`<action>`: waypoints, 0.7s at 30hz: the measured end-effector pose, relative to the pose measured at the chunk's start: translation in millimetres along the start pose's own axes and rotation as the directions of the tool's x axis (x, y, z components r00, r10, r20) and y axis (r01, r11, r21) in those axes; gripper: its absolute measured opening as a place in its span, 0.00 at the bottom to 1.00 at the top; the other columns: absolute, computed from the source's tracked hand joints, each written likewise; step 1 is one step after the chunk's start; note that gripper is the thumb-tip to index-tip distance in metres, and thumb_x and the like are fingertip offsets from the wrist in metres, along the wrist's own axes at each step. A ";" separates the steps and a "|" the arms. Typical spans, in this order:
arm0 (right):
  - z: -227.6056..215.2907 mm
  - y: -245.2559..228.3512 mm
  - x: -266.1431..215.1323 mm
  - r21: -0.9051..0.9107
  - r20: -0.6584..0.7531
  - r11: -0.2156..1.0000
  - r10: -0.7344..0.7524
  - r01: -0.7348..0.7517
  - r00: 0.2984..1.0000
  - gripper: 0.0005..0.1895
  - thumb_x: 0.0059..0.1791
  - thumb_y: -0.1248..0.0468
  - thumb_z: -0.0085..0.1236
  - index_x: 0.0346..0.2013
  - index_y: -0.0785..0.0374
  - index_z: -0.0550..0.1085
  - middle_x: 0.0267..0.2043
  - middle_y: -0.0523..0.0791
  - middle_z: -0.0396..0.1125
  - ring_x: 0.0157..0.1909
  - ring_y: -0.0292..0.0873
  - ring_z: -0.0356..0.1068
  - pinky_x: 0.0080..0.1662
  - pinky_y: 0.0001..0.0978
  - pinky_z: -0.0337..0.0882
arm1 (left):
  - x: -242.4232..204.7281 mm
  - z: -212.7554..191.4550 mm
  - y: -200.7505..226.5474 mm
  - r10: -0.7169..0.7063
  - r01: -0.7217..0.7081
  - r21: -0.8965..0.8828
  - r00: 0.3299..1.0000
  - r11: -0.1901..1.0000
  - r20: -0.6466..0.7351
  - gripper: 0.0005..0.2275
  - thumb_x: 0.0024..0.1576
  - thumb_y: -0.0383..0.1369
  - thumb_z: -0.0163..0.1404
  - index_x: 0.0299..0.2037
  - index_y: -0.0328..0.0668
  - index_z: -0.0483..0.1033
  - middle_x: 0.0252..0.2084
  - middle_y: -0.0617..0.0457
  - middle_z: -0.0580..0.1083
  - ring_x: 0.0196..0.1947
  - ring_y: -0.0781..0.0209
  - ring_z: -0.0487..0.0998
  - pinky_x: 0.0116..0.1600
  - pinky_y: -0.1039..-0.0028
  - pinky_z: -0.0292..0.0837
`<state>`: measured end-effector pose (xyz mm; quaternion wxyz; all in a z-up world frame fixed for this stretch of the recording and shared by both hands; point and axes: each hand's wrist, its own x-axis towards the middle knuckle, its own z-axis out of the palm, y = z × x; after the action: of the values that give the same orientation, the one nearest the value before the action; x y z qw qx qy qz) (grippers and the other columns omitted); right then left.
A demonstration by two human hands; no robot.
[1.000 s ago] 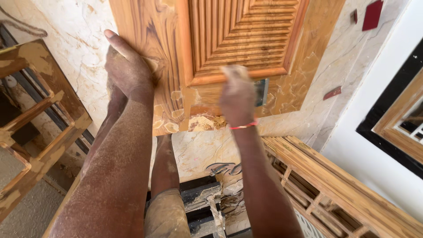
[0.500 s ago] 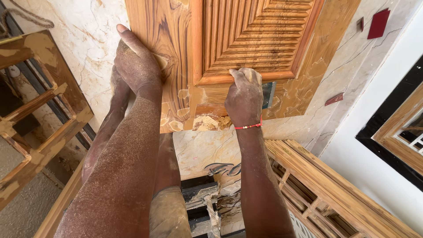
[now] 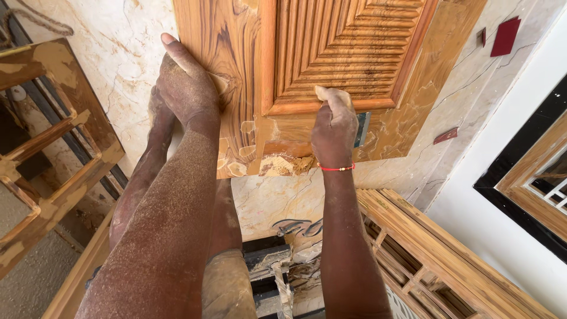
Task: The person sands a wooden door panel using a sanding block and sandpaper. They work on the grooved center and the flat frame, switching between tools to smooth the surface.
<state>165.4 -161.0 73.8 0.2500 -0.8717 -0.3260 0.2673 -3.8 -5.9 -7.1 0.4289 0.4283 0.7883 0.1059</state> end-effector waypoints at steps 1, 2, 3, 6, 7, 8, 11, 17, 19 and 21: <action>-0.3 1.4 2.0 0.016 -0.011 1.000 0.020 -0.019 1.000 0.16 0.52 0.75 0.43 0.49 0.70 0.77 0.50 0.51 0.72 0.53 0.48 0.74 0.58 0.36 0.72 | 1.4 1.5 1.5 -0.079 0.077 0.035 0.996 0.996 0.041 0.41 0.64 0.66 0.17 0.36 0.36 0.77 0.28 0.47 0.74 0.31 0.55 0.77 0.44 0.57 0.79; 0.1 2.1 3.4 0.033 -0.022 0.999 0.039 -0.039 0.999 0.16 0.52 0.75 0.42 0.49 0.70 0.77 0.50 0.51 0.72 0.53 0.48 0.74 0.58 0.36 0.72 | 2.0 1.7 2.6 -0.158 0.152 0.073 0.984 0.986 0.081 0.41 0.65 0.64 0.17 0.36 0.33 0.75 0.28 0.45 0.71 0.29 0.53 0.73 0.44 0.55 0.80; 0.8 2.5 4.2 0.050 -0.030 0.997 0.060 -0.059 0.998 0.17 0.52 0.75 0.42 0.49 0.69 0.77 0.49 0.50 0.72 0.53 0.48 0.74 0.58 0.36 0.72 | 1.9 2.1 3.7 -0.239 0.225 0.117 0.964 0.967 0.117 0.41 0.67 0.62 0.16 0.36 0.30 0.74 0.27 0.43 0.68 0.26 0.50 0.69 0.43 0.53 0.81; 4.5 2.4 6.3 0.092 -0.079 0.993 0.084 -0.077 0.993 0.17 0.52 0.74 0.42 0.50 0.69 0.77 0.50 0.50 0.71 0.53 0.47 0.73 0.57 0.37 0.72 | 0.1 0.4 5.8 -0.071 0.071 0.002 0.996 0.997 0.046 0.40 0.60 0.65 0.17 0.32 0.39 0.77 0.24 0.49 0.73 0.28 0.59 0.78 0.43 0.58 0.80; 5.6 1.8 8.1 0.122 -0.102 0.990 0.080 -0.068 0.991 0.17 0.53 0.74 0.42 0.50 0.69 0.77 0.51 0.50 0.71 0.54 0.48 0.73 0.58 0.37 0.72 | 0.1 -0.3 7.8 -0.070 0.070 0.012 0.997 0.997 0.042 0.40 0.61 0.65 0.17 0.33 0.39 0.78 0.24 0.49 0.73 0.28 0.59 0.79 0.44 0.57 0.80; 6.0 1.1 9.9 0.150 -0.126 0.987 0.077 -0.058 0.989 0.16 0.54 0.74 0.42 0.51 0.69 0.76 0.52 0.51 0.71 0.54 0.48 0.73 0.59 0.38 0.72 | -0.1 -1.3 10.2 -0.070 0.069 0.022 0.997 0.997 0.037 0.40 0.61 0.64 0.17 0.33 0.39 0.78 0.24 0.49 0.74 0.29 0.60 0.79 0.44 0.57 0.79; 0.4 -0.6 20.6 0.105 -0.168 0.994 0.020 -0.002 0.986 0.17 0.54 0.75 0.41 0.53 0.68 0.76 0.54 0.52 0.70 0.56 0.50 0.72 0.61 0.40 0.71 | -4.7 -5.0 17.4 -0.093 0.091 0.049 0.995 0.995 0.042 0.39 0.62 0.62 0.17 0.36 0.40 0.79 0.25 0.48 0.75 0.30 0.58 0.79 0.45 0.56 0.78; -8.5 8.7 87.3 -0.128 -0.146 0.985 -0.130 0.112 0.981 0.21 0.55 0.76 0.40 0.58 0.63 0.75 0.60 0.54 0.68 0.62 0.52 0.70 0.65 0.46 0.70 | -10.6 -10.2 27.4 -0.057 0.056 0.021 0.998 0.998 0.039 0.38 0.63 0.61 0.19 0.43 0.35 0.78 0.35 0.45 0.78 0.39 0.52 0.82 0.49 0.57 0.76; -8.5 16.4 116.7 -0.192 -0.129 0.970 -0.177 0.150 0.976 0.20 0.55 0.76 0.42 0.58 0.62 0.75 0.60 0.54 0.68 0.62 0.52 0.70 0.65 0.46 0.71 | -11.0 -9.0 29.8 -0.084 0.083 0.034 0.995 0.996 0.046 0.39 0.63 0.61 0.19 0.43 0.35 0.79 0.36 0.43 0.79 0.40 0.50 0.82 0.50 0.57 0.76; -8.5 22.3 137.2 -0.282 -0.101 0.934 -0.256 0.219 0.961 0.21 0.53 0.77 0.45 0.57 0.63 0.76 0.59 0.54 0.68 0.62 0.53 0.70 0.64 0.46 0.70 | -10.7 -9.3 30.7 -0.113 0.110 0.057 0.992 0.992 0.059 0.39 0.63 0.60 0.18 0.42 0.33 0.79 0.36 0.41 0.79 0.40 0.50 0.83 0.51 0.57 0.77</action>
<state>268.8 -81.6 24.8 0.1819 -0.8677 -0.4444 0.1287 9.9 6.5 21.2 0.4469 0.3982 0.7997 0.0471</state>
